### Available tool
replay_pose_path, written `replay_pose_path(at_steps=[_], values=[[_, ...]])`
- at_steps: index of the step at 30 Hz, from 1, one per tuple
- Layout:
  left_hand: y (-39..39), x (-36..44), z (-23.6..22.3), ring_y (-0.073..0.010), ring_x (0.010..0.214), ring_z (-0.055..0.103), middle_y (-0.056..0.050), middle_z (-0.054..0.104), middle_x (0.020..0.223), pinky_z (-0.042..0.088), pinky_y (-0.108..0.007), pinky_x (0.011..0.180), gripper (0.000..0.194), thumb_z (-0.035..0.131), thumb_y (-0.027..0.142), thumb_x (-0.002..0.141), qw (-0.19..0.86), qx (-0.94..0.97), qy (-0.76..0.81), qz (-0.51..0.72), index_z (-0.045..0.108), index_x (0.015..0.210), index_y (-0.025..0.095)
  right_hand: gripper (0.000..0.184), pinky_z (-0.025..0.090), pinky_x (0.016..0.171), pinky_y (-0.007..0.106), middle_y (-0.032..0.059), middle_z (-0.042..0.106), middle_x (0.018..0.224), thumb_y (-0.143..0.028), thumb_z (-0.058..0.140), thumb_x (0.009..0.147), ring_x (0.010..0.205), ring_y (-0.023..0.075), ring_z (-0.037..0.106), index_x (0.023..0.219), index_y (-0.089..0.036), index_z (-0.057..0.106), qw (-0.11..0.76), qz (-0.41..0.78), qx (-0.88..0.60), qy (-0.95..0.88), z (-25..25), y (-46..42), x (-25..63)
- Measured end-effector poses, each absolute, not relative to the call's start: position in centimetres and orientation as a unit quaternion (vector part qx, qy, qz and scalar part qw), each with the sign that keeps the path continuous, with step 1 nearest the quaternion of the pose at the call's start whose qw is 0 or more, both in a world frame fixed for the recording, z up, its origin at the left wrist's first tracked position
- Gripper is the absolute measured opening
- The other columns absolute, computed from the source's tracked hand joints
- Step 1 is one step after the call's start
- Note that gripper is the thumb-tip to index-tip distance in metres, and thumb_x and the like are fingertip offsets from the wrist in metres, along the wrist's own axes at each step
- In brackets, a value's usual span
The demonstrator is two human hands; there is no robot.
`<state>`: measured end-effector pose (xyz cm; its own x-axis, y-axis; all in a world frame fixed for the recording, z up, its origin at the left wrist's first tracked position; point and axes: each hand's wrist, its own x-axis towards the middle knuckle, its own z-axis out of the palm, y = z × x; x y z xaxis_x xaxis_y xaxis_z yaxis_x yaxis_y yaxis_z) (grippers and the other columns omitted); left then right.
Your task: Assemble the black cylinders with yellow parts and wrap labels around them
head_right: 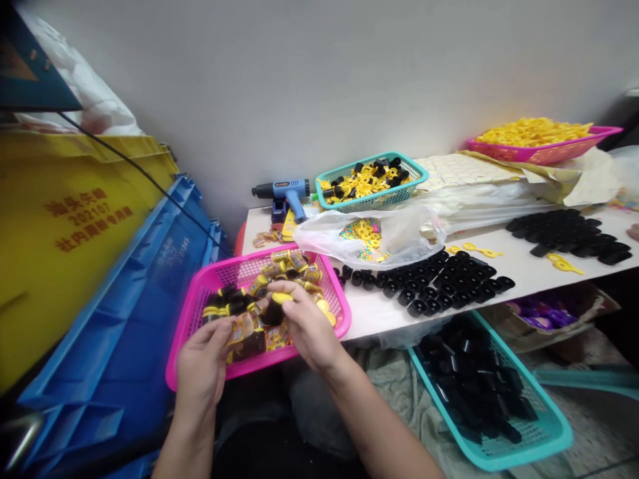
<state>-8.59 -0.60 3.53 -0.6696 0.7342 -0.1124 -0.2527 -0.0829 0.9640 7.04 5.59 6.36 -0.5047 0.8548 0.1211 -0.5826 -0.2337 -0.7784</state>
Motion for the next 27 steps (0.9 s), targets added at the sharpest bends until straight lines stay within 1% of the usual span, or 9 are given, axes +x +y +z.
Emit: replay_pose_path(at_steps=[3, 5, 8, 11, 13, 16, 18, 22, 27], values=[[-0.6, -8.4, 3.4, -0.0141, 0.057, 0.065, -0.004, 0.073, 0.069, 0.053, -0.022, 0.049, 0.032, 0.085, 0.038, 0.053, 0.345, 0.209, 0.581, 0.707, 0.074, 0.072, 0.015, 0.030, 0.048, 0.090, 0.040, 0.0047, 0.067, 0.095, -0.036, 0.070, 0.075, 0.091, 0.0218, 0.067, 0.097, -0.023, 0.055, 0.478, 0.773, -0.153, -0.388, 6.4, 5.4, 7.2], [-0.6, -8.3, 3.4, -0.0142, 0.059, 0.066, -0.004, 0.074, 0.070, 0.052, -0.021, 0.050, 0.033, 0.085, 0.039, 0.053, 0.348, 0.209, 0.581, 0.706, 0.075, 0.072, 0.015, 0.034, 0.049, 0.088, 0.038, 0.0037, 0.068, 0.097, -0.033, 0.073, 0.074, 0.093, 0.0210, 0.068, 0.102, -0.024, 0.057, 0.472, 0.783, -0.146, -0.378, 6.3, 5.1, 7.1], [-0.6, -8.2, 3.3, -0.0136, 0.061, 0.066, -0.003, 0.075, 0.070, 0.052, -0.019, 0.052, 0.032, 0.086, 0.039, 0.052, 0.352, 0.209, 0.577, 0.707, 0.075, 0.071, 0.016, 0.037, 0.050, 0.087, 0.037, 0.0052, 0.070, 0.099, -0.036, 0.071, 0.077, 0.096, 0.0214, 0.067, 0.110, -0.025, 0.060, 0.458, 0.785, -0.152, -0.388, 6.0, 4.9, 7.0], [-0.6, -8.1, 3.5, -0.0138, 0.061, 0.067, -0.003, 0.075, 0.069, 0.052, -0.019, 0.052, 0.033, 0.086, 0.040, 0.050, 0.351, 0.204, 0.576, 0.709, 0.075, 0.070, 0.016, 0.030, 0.049, 0.090, 0.037, 0.0059, 0.071, 0.101, -0.038, 0.073, 0.075, 0.098, 0.0216, 0.065, 0.100, -0.023, 0.067, 0.481, 0.753, -0.170, -0.416, 5.5, 5.1, 7.2], [-0.6, -8.0, 3.7, -0.0135, 0.057, 0.066, -0.003, 0.074, 0.068, 0.052, -0.019, 0.048, 0.034, 0.087, 0.041, 0.049, 0.353, 0.197, 0.574, 0.712, 0.075, 0.069, 0.016, 0.028, 0.048, 0.090, 0.035, 0.0048, 0.071, 0.101, -0.038, 0.073, 0.075, 0.098, 0.0205, 0.064, 0.099, -0.024, 0.068, 0.485, 0.731, -0.184, -0.444, 5.0, 5.4, 7.3], [-0.6, -7.8, 4.0, -0.0128, 0.051, 0.064, -0.001, 0.073, 0.064, 0.050, -0.019, 0.043, 0.035, 0.088, 0.041, 0.047, 0.347, 0.187, 0.565, 0.725, 0.074, 0.067, 0.017, 0.028, 0.050, 0.084, 0.032, 0.0040, 0.070, 0.099, -0.037, 0.074, 0.074, 0.094, 0.0187, 0.064, 0.099, -0.024, 0.070, 0.471, 0.701, -0.212, -0.492, 4.3, 5.7, 7.5], [-0.7, -7.8, 3.9, -0.0133, 0.052, 0.065, 0.000, 0.073, 0.064, 0.051, -0.019, 0.042, 0.032, 0.087, 0.041, 0.048, 0.339, 0.193, 0.559, 0.732, 0.074, 0.067, 0.018, 0.029, 0.050, 0.076, 0.029, 0.0034, 0.069, 0.095, -0.037, 0.076, 0.072, 0.085, 0.0164, 0.063, 0.098, -0.023, 0.070, 0.467, 0.681, -0.234, -0.513, 3.9, 5.7, 7.6], [-0.8, -8.3, 3.1, -0.0151, 0.065, 0.070, -0.001, 0.076, 0.072, 0.057, -0.022, 0.057, 0.023, 0.084, 0.036, 0.058, 0.312, 0.255, 0.553, 0.729, 0.074, 0.071, 0.019, 0.030, 0.048, 0.066, 0.026, 0.0022, 0.066, 0.087, -0.038, 0.075, 0.073, 0.071, 0.0126, 0.058, 0.099, -0.023, 0.069, 0.444, 0.652, -0.268, -0.552, 3.4, 5.8, 7.9], [-0.9, -8.8, 2.7, -0.0159, 0.074, 0.072, -0.002, 0.078, 0.078, 0.058, -0.023, 0.072, 0.017, 0.080, 0.033, 0.066, 0.304, 0.330, 0.544, 0.709, 0.075, 0.076, 0.021, 0.030, 0.047, 0.069, 0.029, 0.0030, 0.063, 0.084, -0.040, 0.073, 0.075, 0.075, 0.0148, 0.058, 0.098, -0.021, 0.070, 0.424, 0.621, -0.284, -0.594, 3.2, 6.3, 8.3]])
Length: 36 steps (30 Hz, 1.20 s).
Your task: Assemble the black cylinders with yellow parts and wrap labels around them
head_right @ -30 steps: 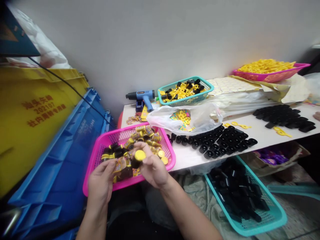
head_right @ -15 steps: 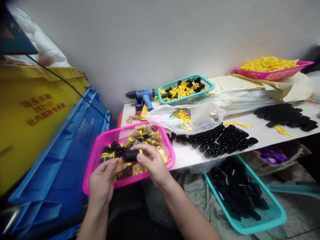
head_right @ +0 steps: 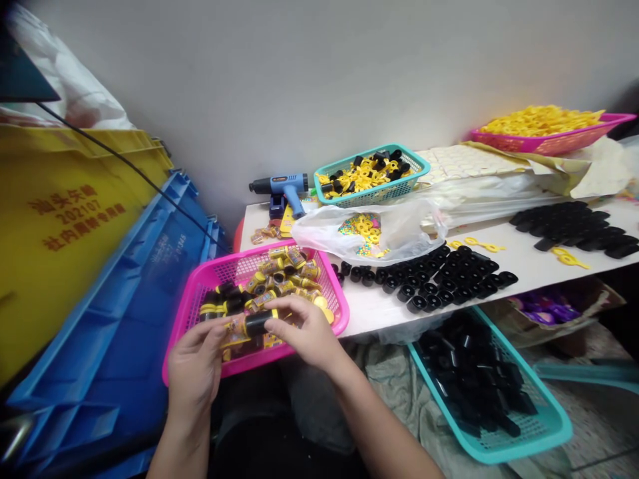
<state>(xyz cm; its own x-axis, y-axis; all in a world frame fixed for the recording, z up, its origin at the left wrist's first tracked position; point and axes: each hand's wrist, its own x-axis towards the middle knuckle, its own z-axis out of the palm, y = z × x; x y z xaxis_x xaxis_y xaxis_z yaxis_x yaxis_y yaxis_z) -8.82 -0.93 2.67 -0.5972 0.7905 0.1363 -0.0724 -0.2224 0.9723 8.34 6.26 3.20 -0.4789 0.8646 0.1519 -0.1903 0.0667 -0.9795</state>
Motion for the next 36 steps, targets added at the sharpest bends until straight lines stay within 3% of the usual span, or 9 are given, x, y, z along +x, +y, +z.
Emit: replay_pose_path(at_steps=[4, 8, 13, 16, 20, 23, 30, 33, 36], values=[[-1.1, -8.6, 3.3, -0.0187, 0.077, 0.073, -0.004, 0.078, 0.081, 0.059, -0.026, 0.072, 0.016, 0.078, 0.035, 0.069, 0.333, 0.345, 0.541, 0.691, 0.076, 0.077, 0.021, 0.030, 0.048, 0.068, 0.029, 0.0024, 0.064, 0.079, -0.040, 0.070, 0.076, 0.071, 0.0150, 0.059, 0.098, -0.020, 0.069, 0.401, 0.644, -0.276, -0.590, 3.0, 6.4, 8.4], [-1.3, -8.2, 4.3, -0.0168, 0.075, 0.073, -0.003, 0.078, 0.084, 0.059, -0.022, 0.068, 0.016, 0.079, 0.031, 0.068, 0.355, 0.369, 0.554, 0.656, 0.076, 0.081, 0.022, 0.029, 0.049, 0.072, 0.031, 0.0045, 0.067, 0.088, -0.038, 0.072, 0.076, 0.079, 0.0171, 0.061, 0.100, -0.022, 0.070, 0.423, 0.598, -0.276, -0.622, 3.3, 6.2, 8.3], [-1.5, -7.9, 5.1, -0.0164, 0.081, 0.072, -0.003, 0.077, 0.088, 0.058, -0.021, 0.072, 0.029, 0.083, 0.021, 0.062, 0.420, 0.398, 0.537, 0.614, 0.074, 0.089, 0.022, 0.029, 0.046, 0.086, 0.034, 0.0052, 0.067, 0.097, -0.039, 0.074, 0.074, 0.093, 0.0197, 0.060, 0.099, -0.025, 0.073, 0.453, 0.572, -0.234, -0.643, 3.6, 5.8, 7.5], [-1.6, -7.6, 5.2, -0.0156, 0.084, 0.072, -0.002, 0.076, 0.090, 0.057, -0.019, 0.074, 0.027, 0.082, 0.019, 0.062, 0.430, 0.389, 0.526, 0.622, 0.073, 0.087, 0.021, 0.030, 0.045, 0.088, 0.032, 0.0057, 0.062, 0.108, -0.046, 0.065, 0.081, 0.102, 0.0190, 0.057, 0.103, -0.026, 0.072, 0.443, 0.674, -0.190, -0.560, 3.1, 5.5, 6.9], [-1.5, -7.3, 5.2, -0.0148, 0.079, 0.071, -0.002, 0.075, 0.088, 0.057, -0.019, 0.069, 0.026, 0.082, 0.019, 0.061, 0.444, 0.377, 0.520, 0.625, 0.072, 0.085, 0.021, 0.042, 0.046, 0.068, 0.024, 0.0051, 0.063, 0.099, -0.047, 0.066, 0.081, 0.081, 0.0133, 0.058, 0.116, -0.024, 0.064, 0.345, 0.852, -0.142, -0.367, 2.2, 4.8, 5.8], [-1.5, -7.3, 5.2, -0.0154, 0.073, 0.071, -0.002, 0.075, 0.084, 0.058, -0.022, 0.066, 0.026, 0.083, 0.021, 0.060, 0.445, 0.366, 0.531, 0.621, 0.072, 0.084, 0.019, 0.044, 0.044, 0.064, 0.022, 0.0047, 0.063, 0.091, -0.048, 0.069, 0.077, 0.074, 0.0119, 0.055, 0.110, -0.019, 0.066, 0.339, 0.875, -0.128, -0.321, 2.0, 4.4, 5.2], [-1.8, -7.3, 4.6, -0.0225, 0.088, 0.070, -0.006, 0.074, 0.091, 0.057, -0.030, 0.078, 0.031, 0.084, 0.027, 0.056, 0.450, 0.364, 0.552, 0.600, 0.070, 0.082, 0.018, 0.042, 0.045, 0.067, 0.022, 0.0002, 0.062, 0.084, -0.048, 0.079, 0.066, 0.071, 0.0103, 0.056, 0.094, -0.020, 0.066, 0.332, 0.854, -0.157, -0.368, 2.1, 4.7, 5.0], [-1.4, -7.5, 4.8, -0.0209, 0.082, 0.070, -0.006, 0.072, 0.093, 0.057, -0.030, 0.072, 0.032, 0.081, 0.032, 0.062, 0.457, 0.377, 0.547, 0.591, 0.069, 0.088, 0.018, 0.045, 0.046, 0.070, 0.025, 0.0020, 0.063, 0.090, -0.054, 0.069, 0.074, 0.076, 0.0124, 0.058, 0.103, -0.020, 0.064, 0.336, 0.790, -0.178, -0.482, 2.5, 6.5, 6.3], [0.4, -8.0, 5.6, -0.0165, 0.069, 0.067, -0.005, 0.070, 0.091, 0.055, -0.026, 0.061, 0.034, 0.077, 0.036, 0.067, 0.382, 0.406, 0.578, 0.596, 0.067, 0.095, 0.019, 0.041, 0.046, 0.073, 0.028, 0.0042, 0.063, 0.091, -0.055, 0.049, 0.088, 0.081, 0.0155, 0.058, 0.103, -0.019, 0.064, 0.396, 0.618, -0.280, -0.619, 3.5, 9.5, 8.5]])
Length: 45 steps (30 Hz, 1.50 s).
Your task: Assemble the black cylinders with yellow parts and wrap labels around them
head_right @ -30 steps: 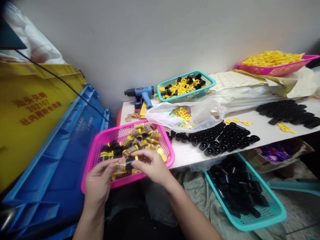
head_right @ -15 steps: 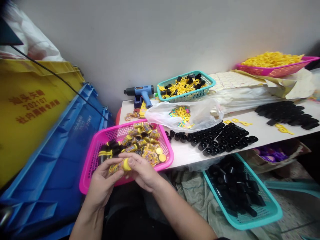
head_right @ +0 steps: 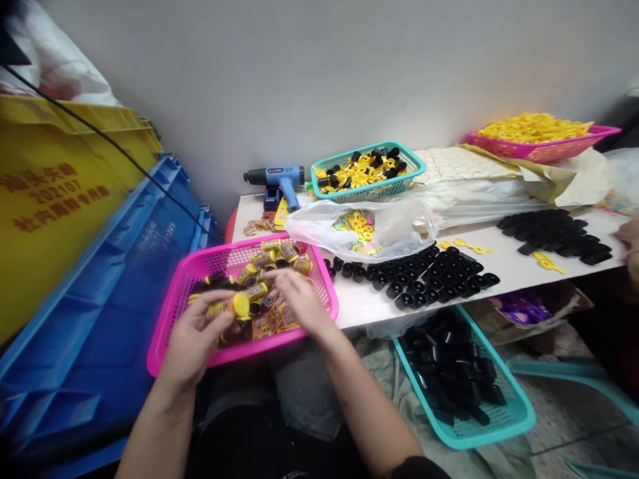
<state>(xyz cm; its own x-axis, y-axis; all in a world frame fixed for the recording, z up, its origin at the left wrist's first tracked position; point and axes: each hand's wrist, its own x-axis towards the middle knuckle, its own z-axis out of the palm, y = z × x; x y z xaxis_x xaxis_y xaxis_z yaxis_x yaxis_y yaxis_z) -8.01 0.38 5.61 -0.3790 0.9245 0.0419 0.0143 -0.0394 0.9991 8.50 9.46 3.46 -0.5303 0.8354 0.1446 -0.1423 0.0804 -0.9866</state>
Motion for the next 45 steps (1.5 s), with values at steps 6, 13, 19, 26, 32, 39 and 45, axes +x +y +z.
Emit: replay_pose_path(at_steps=[6, 13, 19, 26, 32, 39, 45], values=[[6.2, -9.1, 5.6, -0.0279, 0.104, 0.064, -0.010, 0.069, 0.112, 0.047, -0.041, 0.092, 0.036, 0.066, 0.039, 0.076, 0.218, 0.522, 0.673, 0.476, 0.066, 0.107, 0.021, 0.020, 0.039, 0.092, 0.037, 0.0120, 0.068, 0.098, -0.032, 0.069, 0.078, 0.105, 0.0267, 0.054, 0.089, -0.015, 0.070, 0.095, 0.179, -0.377, -0.904, 4.5, 12.9, 9.6], [5.2, -10.3, 2.8, -0.0328, 0.119, 0.055, -0.014, 0.067, 0.119, 0.034, -0.050, 0.105, 0.031, 0.062, 0.031, 0.074, 0.203, 0.553, 0.685, 0.428, 0.071, 0.102, 0.020, 0.011, 0.041, 0.084, 0.034, 0.0098, 0.072, 0.088, -0.023, 0.064, 0.082, 0.095, 0.0253, 0.059, 0.080, -0.016, 0.072, -0.006, 0.095, -0.372, -0.923, 3.8, 12.8, 9.1], [2.4, -9.7, 3.8, -0.0270, 0.107, 0.062, -0.009, 0.068, 0.114, 0.046, -0.042, 0.096, 0.027, 0.064, 0.031, 0.075, 0.214, 0.523, 0.664, 0.489, 0.071, 0.100, 0.024, 0.017, 0.040, 0.080, 0.032, 0.0105, 0.070, 0.085, -0.020, 0.056, 0.089, 0.092, 0.0234, 0.058, 0.081, -0.016, 0.071, 0.045, 0.079, -0.325, -0.942, 6.1, 12.5, 9.9], [0.5, -6.7, 3.8, -0.0122, 0.066, 0.063, 0.002, 0.066, 0.070, 0.052, -0.023, 0.065, 0.026, 0.071, 0.023, 0.069, 0.373, 0.381, 0.562, 0.632, 0.068, 0.095, 0.021, 0.015, 0.043, 0.084, 0.032, 0.0066, 0.065, 0.099, -0.026, 0.057, 0.089, 0.095, 0.0185, 0.058, 0.102, -0.020, 0.061, 0.233, 0.339, -0.240, -0.879, 7.0, 9.3, 8.0], [-0.4, -9.0, 4.1, -0.0114, 0.073, 0.064, 0.000, 0.067, 0.080, 0.052, -0.022, 0.069, 0.034, 0.076, 0.028, 0.067, 0.411, 0.248, 0.505, 0.717, 0.062, 0.097, 0.017, 0.034, 0.045, 0.067, 0.026, -0.0020, 0.056, 0.079, -0.025, 0.055, 0.088, 0.072, 0.0128, 0.057, 0.120, -0.021, 0.046, 0.294, 0.530, -0.265, -0.750, 5.9, 8.6, 4.3], [-0.5, -13.7, 4.8, -0.0137, 0.070, 0.068, 0.002, 0.069, 0.073, 0.055, -0.023, 0.065, 0.055, 0.079, 0.026, 0.064, 0.331, 0.258, 0.545, 0.726, 0.058, 0.114, 0.020, 0.034, 0.045, 0.078, 0.031, 0.0072, 0.067, 0.098, -0.037, 0.039, 0.097, 0.089, 0.0180, 0.061, 0.120, -0.017, 0.053, 0.135, 0.284, -0.232, -0.920, 9.3, 11.3, -1.8], [-1.2, -15.2, 3.5, -0.0126, 0.071, 0.069, -0.003, 0.075, 0.080, 0.054, -0.020, 0.065, 0.033, 0.080, 0.029, 0.063, 0.284, 0.199, 0.576, 0.740, 0.071, 0.092, 0.016, 0.023, 0.036, 0.091, 0.045, 0.0222, 0.064, 0.111, -0.023, 0.059, 0.082, 0.110, 0.0341, 0.048, 0.095, -0.008, 0.072, -0.042, 0.044, -0.347, -0.936, 4.6, 12.1, -7.3]])
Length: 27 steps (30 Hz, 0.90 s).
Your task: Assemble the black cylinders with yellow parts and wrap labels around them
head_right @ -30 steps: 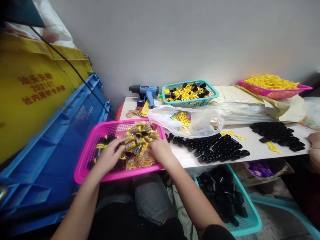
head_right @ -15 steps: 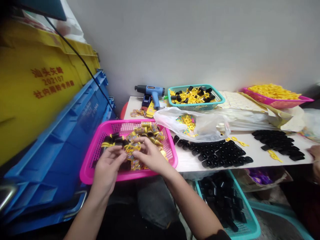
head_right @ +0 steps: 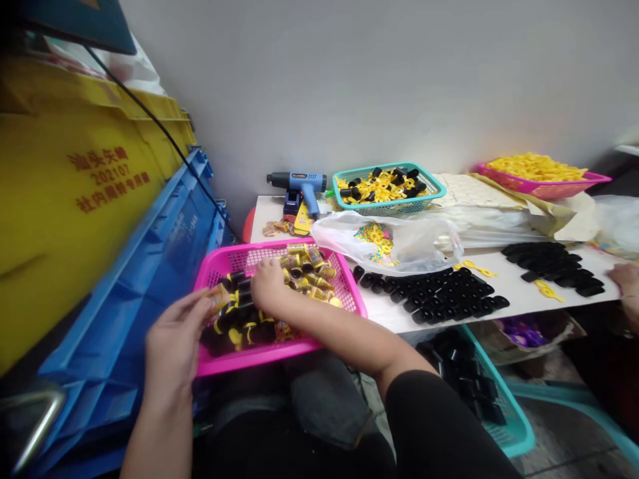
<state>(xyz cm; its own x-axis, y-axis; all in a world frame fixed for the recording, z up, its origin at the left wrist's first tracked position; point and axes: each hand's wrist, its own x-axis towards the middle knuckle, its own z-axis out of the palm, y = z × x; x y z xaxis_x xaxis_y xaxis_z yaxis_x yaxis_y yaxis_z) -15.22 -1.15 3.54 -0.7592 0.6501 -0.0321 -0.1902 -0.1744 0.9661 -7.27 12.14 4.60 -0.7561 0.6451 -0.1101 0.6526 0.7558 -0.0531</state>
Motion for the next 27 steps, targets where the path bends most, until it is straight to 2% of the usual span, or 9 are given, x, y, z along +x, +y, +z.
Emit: replay_pose_path(at_steps=[2, 5, 8, 11, 14, 16, 19, 22, 27], values=[[-1.3, -15.4, 3.2, -0.0132, 0.071, 0.070, -0.004, 0.076, 0.081, 0.054, -0.021, 0.065, 0.030, 0.082, 0.028, 0.061, 0.288, 0.191, 0.582, 0.736, 0.072, 0.086, 0.015, 0.023, 0.035, 0.092, 0.046, 0.0233, 0.062, 0.113, -0.018, 0.060, 0.079, 0.110, 0.0337, 0.048, 0.096, -0.007, 0.071, 0.043, -0.046, 0.350, 0.934, 3.7, 11.9, -7.8], [-1.4, -15.7, 2.9, -0.0135, 0.066, 0.069, -0.004, 0.076, 0.077, 0.053, -0.022, 0.059, 0.029, 0.082, 0.029, 0.059, 0.286, 0.177, 0.594, 0.731, 0.073, 0.083, 0.015, 0.028, 0.036, 0.092, 0.047, 0.0257, 0.059, 0.116, -0.021, 0.062, 0.076, 0.113, 0.0359, 0.046, 0.097, -0.004, 0.069, 0.011, -0.059, 0.365, 0.929, 4.3, 11.8, -7.1], [-1.4, -15.9, 2.8, -0.0154, 0.064, 0.069, -0.005, 0.076, 0.078, 0.056, -0.025, 0.059, 0.028, 0.082, 0.031, 0.059, 0.277, 0.170, 0.597, 0.734, 0.073, 0.080, 0.014, 0.036, 0.043, 0.081, 0.041, 0.0217, 0.062, 0.110, -0.026, 0.060, 0.079, 0.102, 0.0312, 0.054, 0.109, -0.006, 0.061, -0.036, -0.083, 0.382, 0.920, 6.2, 12.2, -4.7], [-1.5, -15.6, 2.9, -0.0182, 0.073, 0.071, -0.007, 0.077, 0.086, 0.058, -0.029, 0.065, 0.028, 0.082, 0.032, 0.058, 0.296, 0.176, 0.583, 0.736, 0.074, 0.079, 0.014, 0.036, 0.046, 0.067, 0.030, 0.0091, 0.067, 0.092, -0.032, 0.057, 0.084, 0.078, 0.0187, 0.061, 0.114, -0.012, 0.055, -0.143, -0.271, 0.355, 0.883, 7.3, 12.5, -1.3], [-1.5, -14.8, 3.2, -0.0204, 0.088, 0.071, -0.009, 0.076, 0.097, 0.058, -0.028, 0.073, 0.028, 0.083, 0.031, 0.059, 0.331, 0.190, 0.567, 0.730, 0.075, 0.081, 0.015, 0.036, 0.047, 0.066, 0.027, 0.0041, 0.066, 0.086, -0.037, 0.063, 0.081, 0.072, 0.0137, 0.061, 0.110, -0.015, 0.059, -0.254, -0.544, 0.257, 0.757, 7.2, 12.2, 1.5], [-1.4, -14.2, 3.6, -0.0198, 0.091, 0.070, -0.008, 0.075, 0.101, 0.058, -0.026, 0.074, 0.027, 0.084, 0.030, 0.057, 0.350, 0.193, 0.552, 0.732, 0.075, 0.078, 0.016, 0.037, 0.048, 0.069, 0.027, 0.0029, 0.067, 0.088, -0.035, 0.071, 0.076, 0.075, 0.0128, 0.062, 0.106, -0.016, 0.062, -0.263, -0.642, 0.201, 0.691, 6.9, 11.7, 2.6], [-1.3, -13.2, 4.3, -0.0174, 0.077, 0.072, -0.006, 0.077, 0.087, 0.058, -0.023, 0.065, 0.029, 0.087, 0.030, 0.050, 0.382, 0.185, 0.533, 0.732, 0.075, 0.072, 0.017, 0.036, 0.049, 0.069, 0.025, 0.0003, 0.067, 0.084, -0.031, 0.076, 0.071, 0.073, 0.0108, 0.062, 0.102, -0.018, 0.063, -0.269, -0.709, 0.170, 0.630, 6.6, 11.2, 3.4], [-1.2, -12.4, 4.8, -0.0133, 0.062, 0.069, -0.002, 0.075, 0.071, 0.057, -0.020, 0.055, 0.032, 0.090, 0.031, 0.044, 0.393, 0.174, 0.534, 0.728, 0.074, 0.068, 0.017, 0.031, 0.048, 0.064, 0.024, -0.0015, 0.065, 0.075, -0.032, 0.076, 0.072, 0.064, 0.0093, 0.060, 0.095, -0.017, 0.063, -0.259, -0.736, 0.163, 0.603, 6.5, 11.0, 3.8], [-1.4, -11.4, 5.4, -0.0115, 0.060, 0.067, -0.001, 0.074, 0.069, 0.056, -0.018, 0.052, 0.034, 0.090, 0.034, 0.044, 0.395, 0.198, 0.549, 0.709, 0.074, 0.069, 0.016, 0.032, 0.048, 0.062, 0.025, -0.0008, 0.065, 0.075, -0.035, 0.075, 0.072, 0.062, 0.0099, 0.059, 0.095, -0.016, 0.064, -0.226, -0.725, 0.176, 0.627, 6.4, 11.0, 5.0]])
